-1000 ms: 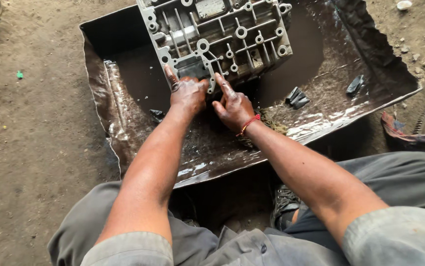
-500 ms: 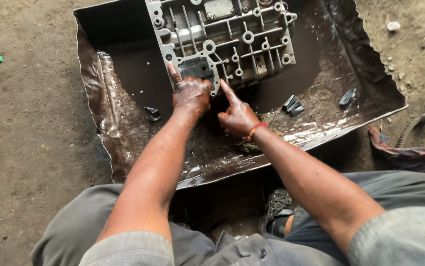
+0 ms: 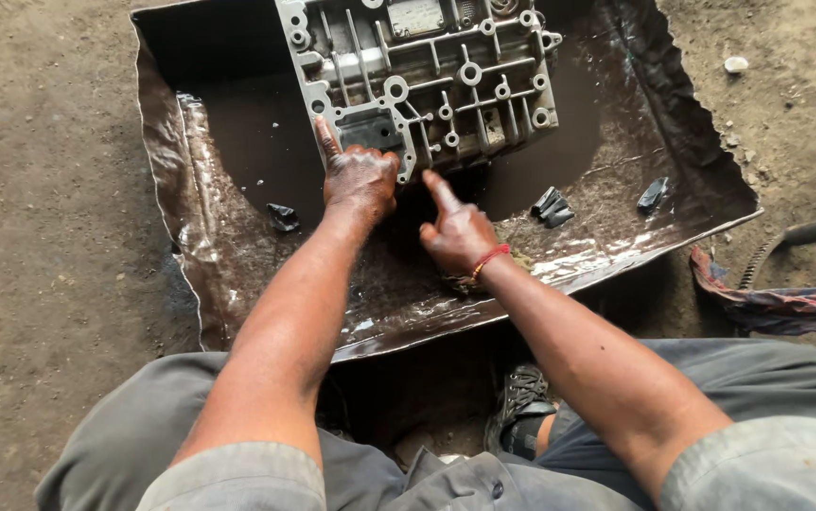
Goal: The person scrubs a metal engine casing with a cloth and liquid in a tray. They repeatedly wipe the surface, squeeze the cloth, and use their fingers to clean crevices and holes in the component.
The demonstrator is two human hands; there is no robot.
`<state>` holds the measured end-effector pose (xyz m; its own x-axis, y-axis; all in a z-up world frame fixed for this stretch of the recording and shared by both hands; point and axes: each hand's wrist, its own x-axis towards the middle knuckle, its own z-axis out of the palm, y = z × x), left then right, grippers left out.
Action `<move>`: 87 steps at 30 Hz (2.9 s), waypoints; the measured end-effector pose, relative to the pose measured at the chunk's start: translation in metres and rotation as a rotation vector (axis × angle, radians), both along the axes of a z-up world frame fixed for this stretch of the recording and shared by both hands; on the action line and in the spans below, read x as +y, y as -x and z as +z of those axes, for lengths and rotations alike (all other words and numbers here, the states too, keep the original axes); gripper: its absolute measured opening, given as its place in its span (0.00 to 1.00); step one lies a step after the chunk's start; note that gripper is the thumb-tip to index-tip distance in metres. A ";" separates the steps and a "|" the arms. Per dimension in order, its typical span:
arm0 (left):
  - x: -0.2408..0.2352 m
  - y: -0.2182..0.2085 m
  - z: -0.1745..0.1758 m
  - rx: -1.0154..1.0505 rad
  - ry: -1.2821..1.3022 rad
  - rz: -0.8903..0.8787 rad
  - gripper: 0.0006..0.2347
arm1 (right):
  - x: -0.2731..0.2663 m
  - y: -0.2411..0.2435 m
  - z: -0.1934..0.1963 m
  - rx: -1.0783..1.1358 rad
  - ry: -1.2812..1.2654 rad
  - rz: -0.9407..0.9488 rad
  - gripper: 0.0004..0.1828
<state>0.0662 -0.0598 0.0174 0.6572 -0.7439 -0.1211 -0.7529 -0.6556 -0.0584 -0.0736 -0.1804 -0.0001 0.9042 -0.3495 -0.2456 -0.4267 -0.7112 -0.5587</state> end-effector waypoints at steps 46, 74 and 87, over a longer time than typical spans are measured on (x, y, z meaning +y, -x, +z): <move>-0.002 -0.001 0.002 0.046 -0.013 0.018 0.10 | -0.071 -0.048 0.044 -0.038 0.199 0.139 0.33; -0.004 -0.004 -0.006 -0.008 -0.020 0.021 0.09 | -0.052 -0.103 0.056 0.097 -0.316 -0.033 0.44; 0.003 -0.004 -0.014 -0.042 0.133 -0.026 0.17 | -0.016 -0.117 0.041 0.053 -0.974 -0.326 0.34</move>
